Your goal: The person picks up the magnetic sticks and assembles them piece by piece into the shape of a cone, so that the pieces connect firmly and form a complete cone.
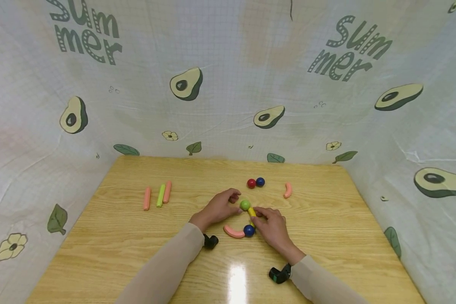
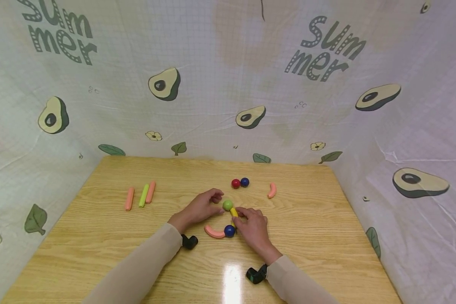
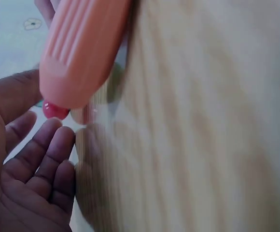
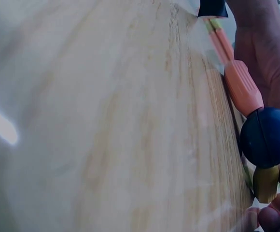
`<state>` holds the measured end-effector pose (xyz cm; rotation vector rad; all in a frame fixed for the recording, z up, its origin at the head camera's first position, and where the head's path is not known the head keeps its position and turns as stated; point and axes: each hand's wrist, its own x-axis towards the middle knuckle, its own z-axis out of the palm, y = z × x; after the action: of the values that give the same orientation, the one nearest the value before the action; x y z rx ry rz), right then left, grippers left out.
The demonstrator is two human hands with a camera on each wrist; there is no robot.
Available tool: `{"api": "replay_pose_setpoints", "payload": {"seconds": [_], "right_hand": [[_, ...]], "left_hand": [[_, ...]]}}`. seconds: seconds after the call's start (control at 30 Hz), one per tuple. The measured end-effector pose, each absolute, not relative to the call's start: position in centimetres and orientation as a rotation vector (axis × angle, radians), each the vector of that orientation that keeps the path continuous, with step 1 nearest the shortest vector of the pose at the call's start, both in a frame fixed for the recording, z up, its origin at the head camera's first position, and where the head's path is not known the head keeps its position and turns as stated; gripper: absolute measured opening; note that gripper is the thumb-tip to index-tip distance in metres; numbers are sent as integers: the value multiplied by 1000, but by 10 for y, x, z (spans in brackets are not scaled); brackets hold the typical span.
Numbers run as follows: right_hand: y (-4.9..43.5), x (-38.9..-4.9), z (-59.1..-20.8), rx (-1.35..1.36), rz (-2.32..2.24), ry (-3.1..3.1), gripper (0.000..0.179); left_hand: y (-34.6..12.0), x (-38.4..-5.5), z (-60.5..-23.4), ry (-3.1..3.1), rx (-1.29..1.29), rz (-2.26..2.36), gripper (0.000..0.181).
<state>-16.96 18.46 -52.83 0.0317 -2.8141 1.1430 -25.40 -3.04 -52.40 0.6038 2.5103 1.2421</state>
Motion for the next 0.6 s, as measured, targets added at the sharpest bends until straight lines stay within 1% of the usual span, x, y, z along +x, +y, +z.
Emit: {"api": "replay_pose_setpoints", "payload": {"seconds": [0.1,0.17,0.33,0.47,0.6], "right_hand": [[185,-170,-529,27,1143,-2817,36],[184,-170,-529,23,1148,-2818,37],[184,-170,-530,29,1139,-2825,38],[183,-170,-530,21,1135,-2830,37],[183,-170,-530,13,1139,-2824,36]], "left_hand": [[-36,-247,-522,2513,574,1269,47],[-40,-240,-521,2519,590,1271,41],[-50,-218,-518,2539,710,1224,25],[-54,-201,-519,2549,806,1133,26],[-53,-192,-522,2594,897,1028,28]]}}
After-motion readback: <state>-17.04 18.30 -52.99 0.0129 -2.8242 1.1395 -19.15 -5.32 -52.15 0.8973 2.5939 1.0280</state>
